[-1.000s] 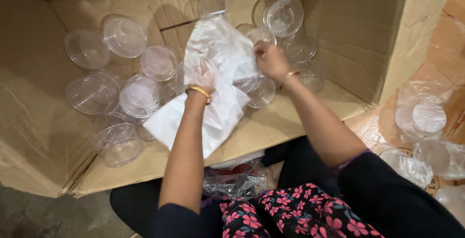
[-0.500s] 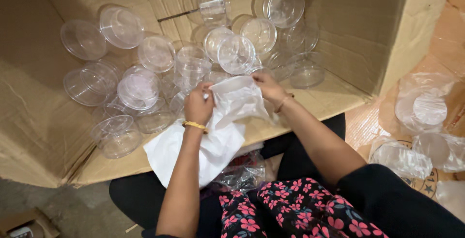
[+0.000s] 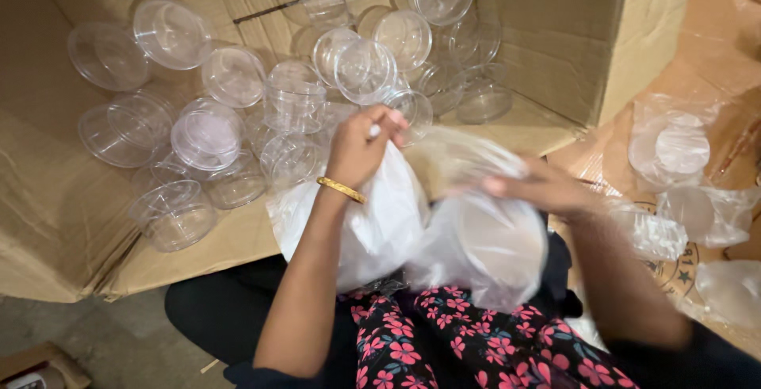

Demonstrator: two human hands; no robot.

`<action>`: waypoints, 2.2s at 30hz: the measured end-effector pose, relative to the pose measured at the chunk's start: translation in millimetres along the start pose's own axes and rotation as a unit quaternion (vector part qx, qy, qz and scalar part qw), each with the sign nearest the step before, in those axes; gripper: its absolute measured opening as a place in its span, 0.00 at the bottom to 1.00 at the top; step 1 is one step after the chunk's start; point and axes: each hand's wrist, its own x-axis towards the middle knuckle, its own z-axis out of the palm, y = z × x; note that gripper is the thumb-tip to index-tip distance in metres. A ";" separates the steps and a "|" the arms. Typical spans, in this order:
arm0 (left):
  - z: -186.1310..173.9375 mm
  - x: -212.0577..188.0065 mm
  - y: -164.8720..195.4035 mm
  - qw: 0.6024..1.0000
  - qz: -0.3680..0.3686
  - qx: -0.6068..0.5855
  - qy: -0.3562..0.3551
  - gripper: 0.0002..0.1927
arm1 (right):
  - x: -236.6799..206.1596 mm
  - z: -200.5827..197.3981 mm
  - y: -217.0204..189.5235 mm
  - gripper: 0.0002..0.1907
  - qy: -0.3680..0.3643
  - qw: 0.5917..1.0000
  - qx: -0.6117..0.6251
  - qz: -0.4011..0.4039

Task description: The person sits on the floor in front of a large cardboard box filled with clear plastic cups. They open white plastic bags one at a time, remove the cups inside, and place the cups into the box with the rest.

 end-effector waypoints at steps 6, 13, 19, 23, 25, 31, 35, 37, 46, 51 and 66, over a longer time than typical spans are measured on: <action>-0.5 7.1 -14.0 0.994 -0.076 0.007 0.079 0.19 | -208.0 -94.4 140.2 0.24 0.003 0.742 -0.540 0.398; 24.7 7.2 -9.5 0.985 -0.073 0.086 0.128 0.25 | -113.9 -28.6 45.4 0.21 0.266 0.838 -0.476 -0.020; 26.1 7.9 -5.4 0.993 -0.039 -0.001 0.115 0.18 | 90.7 87.9 -51.9 0.18 0.147 0.972 0.049 -0.177; 9.0 0.3 -24.4 0.984 -0.035 -0.172 0.018 0.08 | 111.9 88.4 -50.2 0.07 0.208 0.965 0.048 -0.151; 10.0 -2.6 -36.8 0.984 -0.075 -0.160 0.018 0.09 | 105.1 84.8 -47.8 0.07 0.238 0.964 -0.007 -0.119; 29.4 -2.0 -61.8 0.990 -0.057 -0.107 0.071 0.15 | 117.4 87.7 -46.0 0.08 0.301 0.936 -0.040 -0.179; 26.8 -4.3 -63.5 0.975 -0.070 -0.210 0.012 0.14 | 124.0 70.9 -26.3 0.07 0.101 0.935 0.338 -0.047; 20.2 -4.7 -61.6 0.942 -0.129 -0.308 0.015 0.15 | 114.1 60.3 -13.0 0.11 0.015 0.934 0.356 0.010; 7.2 -0.3 -46.9 0.978 -0.041 -0.188 0.085 0.18 | 117.5 26.4 -9.1 0.09 0.027 0.949 0.275 -0.149; 4.4 -1.9 -45.7 0.902 -0.120 -0.408 0.079 0.17 | 128.2 22.7 -9.0 0.06 -0.033 0.915 0.385 -0.113; -56.7 48.4 -63.4 0.995 0.004 -0.095 -0.007 0.12 | 163.9 -14.5 -82.4 0.14 -0.075 0.848 0.457 -0.256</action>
